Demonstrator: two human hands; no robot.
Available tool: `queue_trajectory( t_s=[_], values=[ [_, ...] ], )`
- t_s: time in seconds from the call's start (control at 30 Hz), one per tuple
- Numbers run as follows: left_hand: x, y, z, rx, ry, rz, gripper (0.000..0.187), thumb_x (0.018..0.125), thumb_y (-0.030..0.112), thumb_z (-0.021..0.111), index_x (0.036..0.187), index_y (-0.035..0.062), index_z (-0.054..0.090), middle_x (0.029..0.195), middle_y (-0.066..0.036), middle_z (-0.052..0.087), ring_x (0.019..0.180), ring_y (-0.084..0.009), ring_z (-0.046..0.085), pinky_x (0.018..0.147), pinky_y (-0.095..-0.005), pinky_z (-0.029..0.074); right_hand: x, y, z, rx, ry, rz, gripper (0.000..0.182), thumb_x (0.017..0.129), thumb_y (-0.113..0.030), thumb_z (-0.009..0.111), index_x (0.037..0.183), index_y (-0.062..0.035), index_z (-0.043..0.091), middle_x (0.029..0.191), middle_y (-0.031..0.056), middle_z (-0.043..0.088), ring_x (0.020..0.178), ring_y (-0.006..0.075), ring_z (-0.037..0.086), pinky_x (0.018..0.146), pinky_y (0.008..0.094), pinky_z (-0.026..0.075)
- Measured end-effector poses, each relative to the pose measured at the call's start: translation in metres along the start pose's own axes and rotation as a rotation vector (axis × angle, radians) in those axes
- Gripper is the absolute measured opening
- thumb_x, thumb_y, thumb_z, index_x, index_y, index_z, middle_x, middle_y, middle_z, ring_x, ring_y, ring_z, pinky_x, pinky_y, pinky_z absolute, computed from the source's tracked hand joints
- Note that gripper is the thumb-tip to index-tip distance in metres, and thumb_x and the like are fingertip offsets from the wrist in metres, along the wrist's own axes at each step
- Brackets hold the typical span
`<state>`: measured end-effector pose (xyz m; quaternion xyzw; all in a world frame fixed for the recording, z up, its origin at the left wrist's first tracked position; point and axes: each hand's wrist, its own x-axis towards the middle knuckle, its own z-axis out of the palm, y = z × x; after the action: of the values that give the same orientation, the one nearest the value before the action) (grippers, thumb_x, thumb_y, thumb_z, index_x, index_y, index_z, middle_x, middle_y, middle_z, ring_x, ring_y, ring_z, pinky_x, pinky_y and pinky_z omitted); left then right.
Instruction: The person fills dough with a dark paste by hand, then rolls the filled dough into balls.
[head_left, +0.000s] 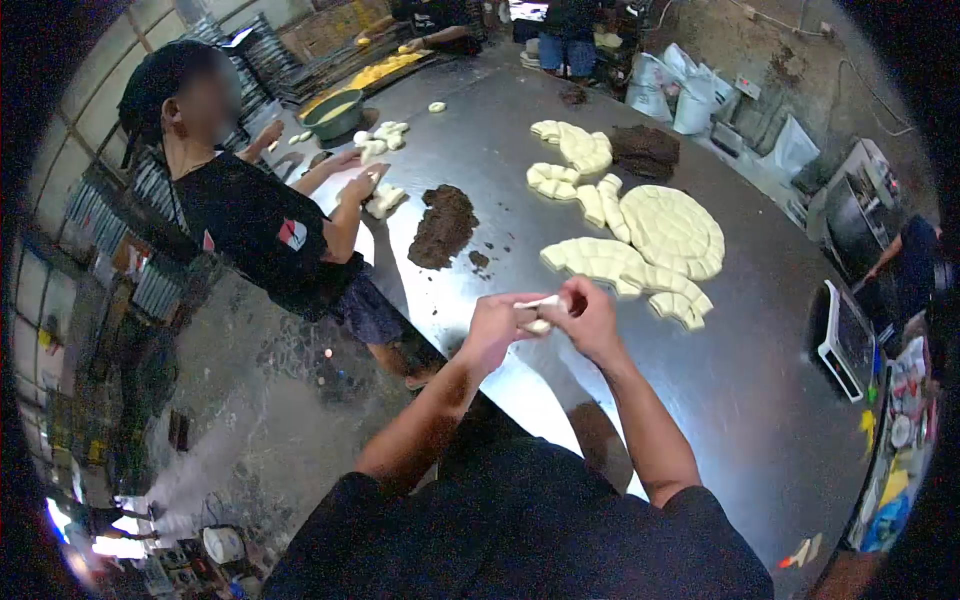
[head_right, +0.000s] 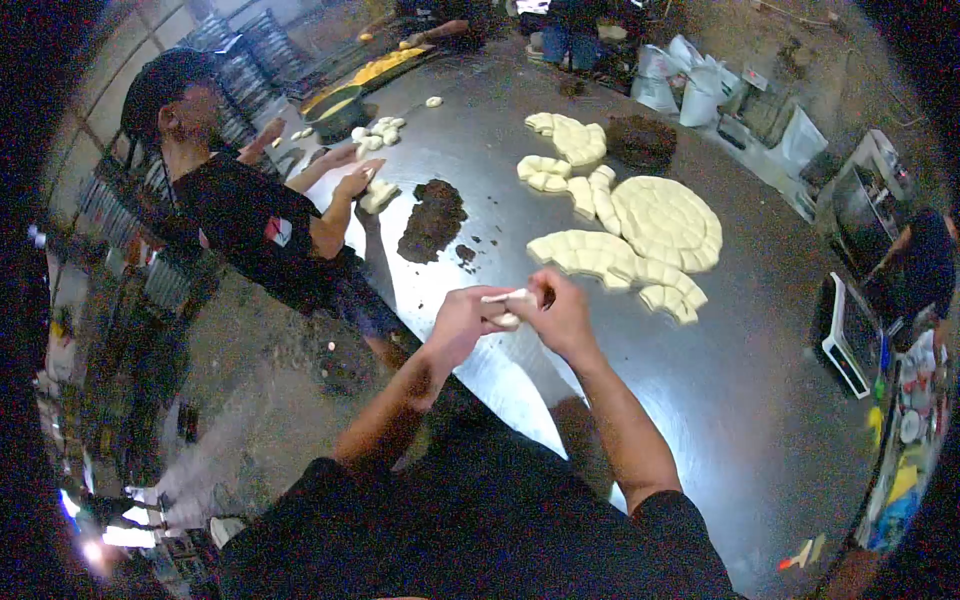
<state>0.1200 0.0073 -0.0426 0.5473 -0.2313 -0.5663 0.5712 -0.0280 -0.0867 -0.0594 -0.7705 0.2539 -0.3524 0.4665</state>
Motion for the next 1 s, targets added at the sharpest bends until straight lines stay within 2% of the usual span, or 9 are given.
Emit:
queue_trajectory(
  t_s=[0.07, 0.13, 0.2, 0.23, 0.27, 0.37, 0.6, 0.8, 1.0],
  values=[
    [0.015, -0.005, 0.003, -0.432, -0.232, -0.076, 0.041, 0.084, -0.002, 0.057, 0.124, -0.004, 0.05, 0.112, -0.017, 0.06, 0.1, -0.0238, 0.061, 0.09, -0.0357, 0.051, -0.002, -0.01, -0.009, -0.029, 0.113, 0.227, 0.027, 0.072, -0.016, 0.075, 0.09, -0.0014, 0.062, 0.07, 0.0086, 0.056, 0.063, 0.0168, 0.054, 0.065, 0.029, 0.047],
    [0.017, -0.006, 0.013, -0.546, -0.308, -0.088, 0.036, 0.087, 0.002, 0.055, 0.123, -0.0026, 0.05, 0.112, -0.018, 0.058, 0.106, -0.0247, 0.058, 0.095, -0.0369, 0.047, -0.017, -0.031, -0.003, -0.159, 0.213, 0.112, 0.023, 0.071, -0.013, 0.074, 0.089, -0.0031, 0.063, 0.075, 0.0092, 0.057, 0.065, 0.0182, 0.055, 0.063, 0.0306, 0.046],
    [0.012, -0.002, 0.027, -0.225, 0.033, 0.102, 0.031, 0.091, 0.004, 0.051, 0.121, -0.0021, 0.051, 0.109, -0.016, 0.059, 0.1, -0.0233, 0.059, 0.088, -0.0361, 0.05, -0.027, -0.048, -0.005, -0.249, 0.144, -0.481, 0.022, 0.071, -0.012, 0.074, 0.088, -0.0042, 0.064, 0.08, 0.0097, 0.059, 0.067, 0.0204, 0.056, 0.063, 0.0312, 0.047],
    [0.003, 0.007, 0.031, -0.257, 0.007, 0.099, 0.027, 0.095, 0.006, 0.048, 0.121, -0.0006, 0.053, 0.106, -0.013, 0.059, 0.089, -0.0211, 0.061, 0.078, -0.0339, 0.051, -0.031, -0.045, -0.011, -0.293, 0.2, -0.53, 0.029, 0.069, -0.011, 0.074, 0.095, -0.0042, 0.063, 0.084, 0.0112, 0.059, 0.07, 0.0222, 0.058, 0.064, 0.0319, 0.047],
    [0.002, 0.006, 0.036, -0.258, 0.018, 0.101, 0.027, 0.095, 0.006, 0.048, 0.121, -0.0006, 0.053, 0.106, -0.013, 0.059, 0.089, -0.0211, 0.061, 0.078, -0.0339, 0.051, -0.03, -0.045, -0.018, -0.284, 0.192, -0.532, 0.029, 0.069, -0.011, 0.074, 0.095, -0.0042, 0.063, 0.084, 0.0112, 0.059, 0.07, 0.0222, 0.058, 0.064, 0.0319, 0.047],
    [-0.009, 0.004, 0.065, -0.204, -0.002, 0.245, 0.029, 0.096, 0.013, 0.051, 0.123, 0.0029, 0.056, 0.097, -0.007, 0.064, 0.089, -0.0141, 0.061, 0.073, -0.0291, 0.052, -0.02, -0.064, -0.034, -0.098, 0.193, 0.153, 0.025, 0.069, -0.008, 0.072, 0.09, -0.0031, 0.06, 0.079, 0.0108, 0.058, 0.065, 0.0211, 0.057, 0.059, 0.032, 0.046],
    [-0.016, 0.021, 0.076, 0.015, 0.031, 0.416, 0.041, 0.096, 0.014, 0.054, 0.132, -0.0037, 0.049, 0.101, -0.005, 0.066, 0.084, -0.0108, 0.061, 0.076, -0.0239, 0.05, -0.028, -0.073, -0.02, -0.494, 0.406, -0.511, 0.034, 0.069, -0.001, 0.07, 0.102, -0.0006, 0.061, 0.08, 0.0094, 0.058, 0.07, 0.0212, 0.059, 0.067, 0.0296, 0.049],
    [-0.017, 0.024, 0.083, -0.216, 0.025, 0.295, 0.035, 0.097, 0.015, 0.052, 0.125, -0.0047, 0.054, 0.107, -0.011, 0.065, 0.091, -0.015, 0.062, 0.083, -0.0293, 0.05, -0.024, -0.075, -0.033, -0.309, 0.378, -0.216, 0.032, 0.068, 0.0, 0.071, 0.097, -0.0054, 0.061, 0.077, 0.0078, 0.055, 0.067, 0.0228, 0.057, 0.061, 0.0334, 0.047],
    [-0.002, 0.026, 0.074, 0.065, -0.072, 0.406, 0.032, 0.099, 0.023, 0.049, 0.111, -0.0033, 0.062, 0.097, -0.006, 0.067, 0.08, -0.011, 0.062, 0.073, -0.0259, 0.05, -0.017, -0.085, -0.029, -0.438, 0.393, -0.547, 0.023, 0.067, 0.003, 0.069, 0.086, -0.0046, 0.058, 0.078, 0.008, 0.055, 0.066, 0.0236, 0.057, 0.06, 0.0331, 0.047]
  ],
)
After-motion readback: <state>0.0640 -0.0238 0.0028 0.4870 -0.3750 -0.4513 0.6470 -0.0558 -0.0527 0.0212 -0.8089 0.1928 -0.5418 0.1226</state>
